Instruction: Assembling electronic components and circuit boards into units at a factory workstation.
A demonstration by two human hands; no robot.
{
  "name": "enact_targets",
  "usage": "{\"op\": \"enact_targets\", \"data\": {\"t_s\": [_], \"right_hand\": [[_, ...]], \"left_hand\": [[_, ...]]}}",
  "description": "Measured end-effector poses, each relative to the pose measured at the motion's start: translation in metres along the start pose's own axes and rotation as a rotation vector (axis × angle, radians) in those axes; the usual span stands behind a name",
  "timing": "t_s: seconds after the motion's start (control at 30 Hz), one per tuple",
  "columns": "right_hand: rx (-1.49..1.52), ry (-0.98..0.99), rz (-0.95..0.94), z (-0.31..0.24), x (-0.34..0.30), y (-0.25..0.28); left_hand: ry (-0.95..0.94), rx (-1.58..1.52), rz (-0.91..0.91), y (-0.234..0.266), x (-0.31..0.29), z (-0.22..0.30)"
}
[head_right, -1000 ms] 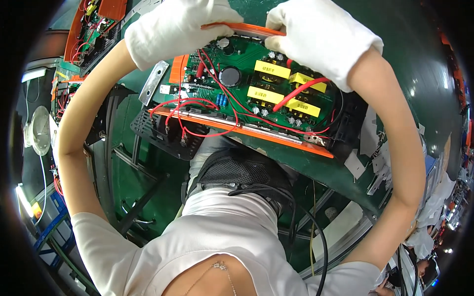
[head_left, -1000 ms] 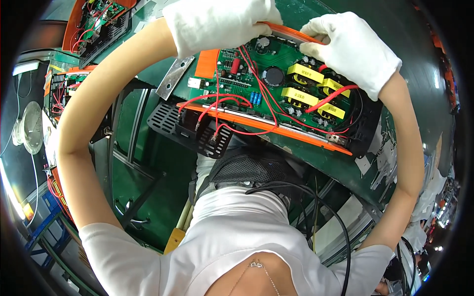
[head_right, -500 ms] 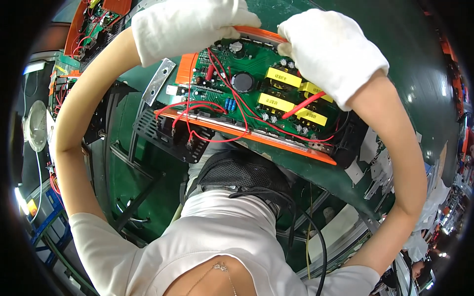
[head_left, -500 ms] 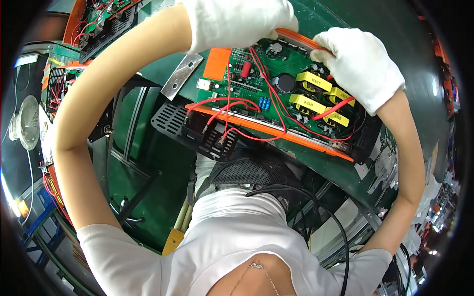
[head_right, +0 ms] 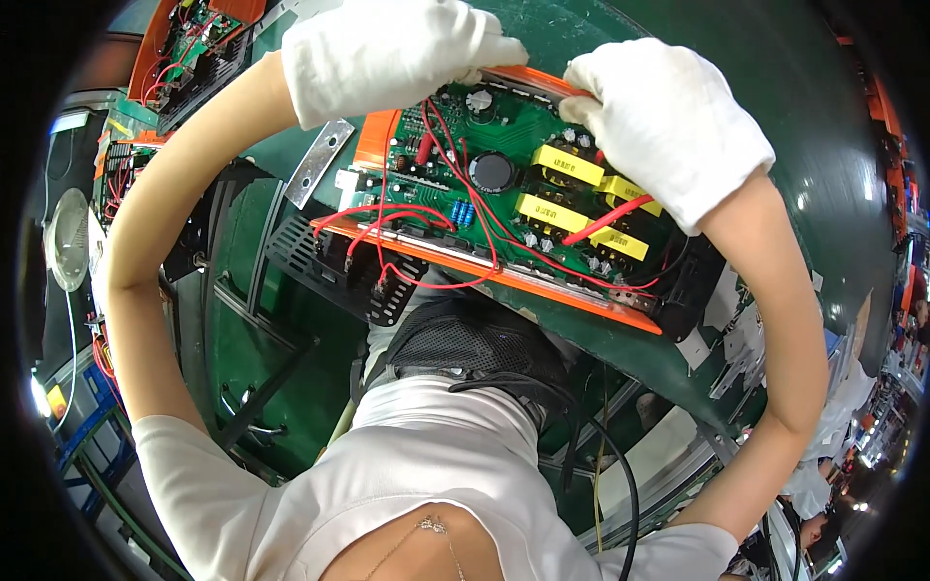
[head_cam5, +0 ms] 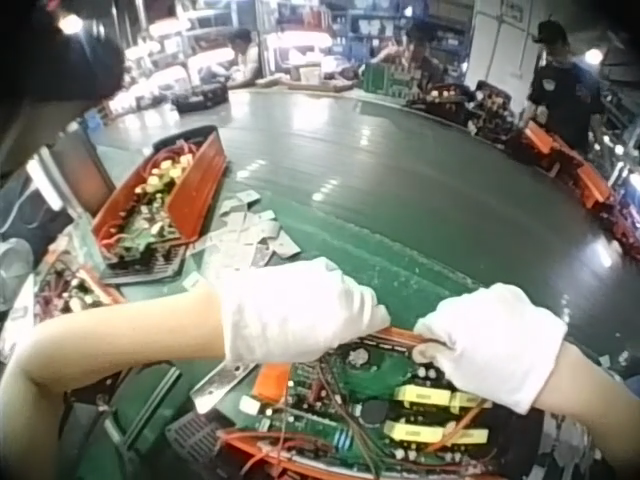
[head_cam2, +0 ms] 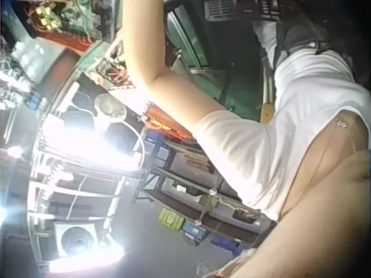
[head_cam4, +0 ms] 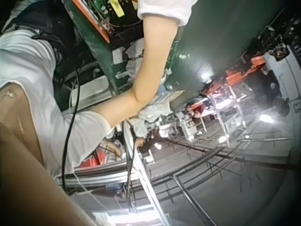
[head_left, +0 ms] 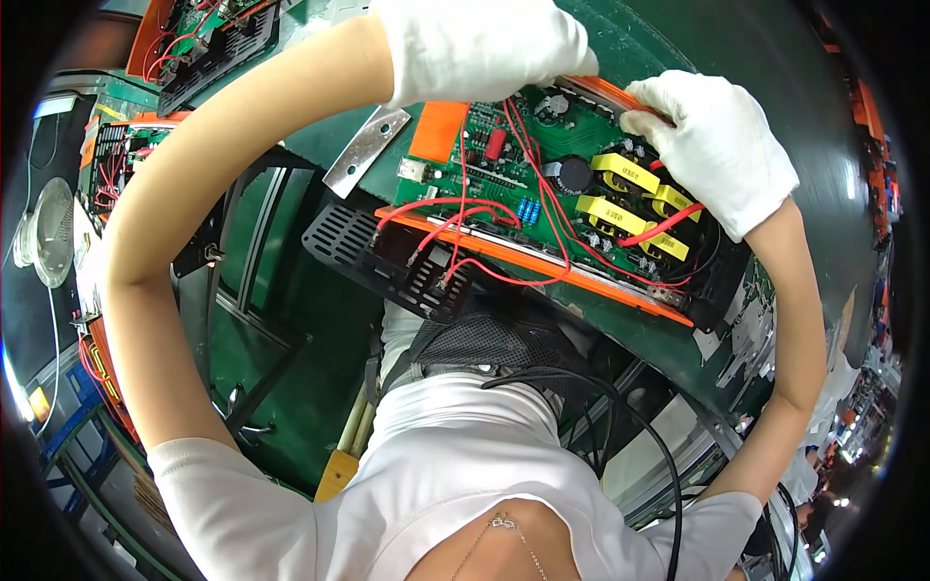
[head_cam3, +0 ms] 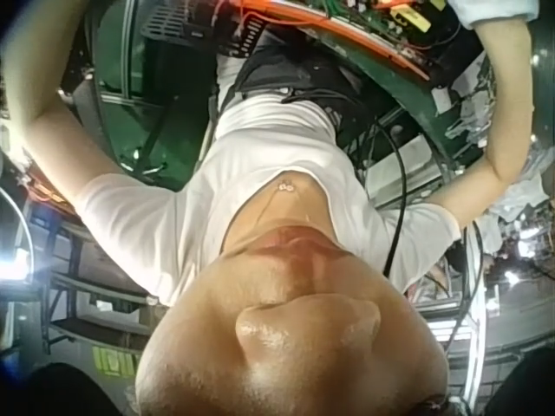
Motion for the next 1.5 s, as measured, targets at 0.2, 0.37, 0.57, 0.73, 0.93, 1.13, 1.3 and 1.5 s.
{"op": "enact_targets", "data": {"t_s": [0.2,0.37,0.57,0.73,0.93,1.13,1.3,1.5], "right_hand": [[0.064,0.024,0.021,-0.001,-0.002,0.002],[0.011,0.058,0.031,-0.002,-0.001,0.003],[-0.018,0.102,0.100,-0.007,-0.004,0.005],[-0.097,0.097,0.123,-0.010,-0.007,0.004],[-0.065,0.105,0.140,-0.007,-0.006,0.002],[-0.029,0.126,0.164,-0.008,-0.005,0.006],[-0.038,0.122,0.171,-0.007,-0.007,0.004],[-0.022,0.129,0.201,-0.008,-0.007,0.006]], "left_hand": [[-0.018,0.036,-0.020,-0.006,-0.002,-0.002],[0.010,-0.003,-0.004,-0.005,-0.004,-0.005],[0.065,0.007,-0.029,-0.005,-0.005,-0.006],[0.155,-0.071,-0.119,0.001,-0.005,-0.007],[0.371,-0.418,-0.062,0.009,-0.010,-0.023],[0.061,-0.037,0.068,0.006,-0.005,-0.006],[0.029,0.045,-0.005,-0.003,0.000,-0.005],[-0.105,0.414,0.075,0.005,-0.004,0.014]]}}
Point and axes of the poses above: each hand's wrist, its own x-axis towards the middle knuckle, its own y-axis out of the back of the hand, z = x × y, the point moved 7 cm from there along x, towards the middle knuckle, and after that the axes turned 2 degrees about x, right-handed, at the moved point
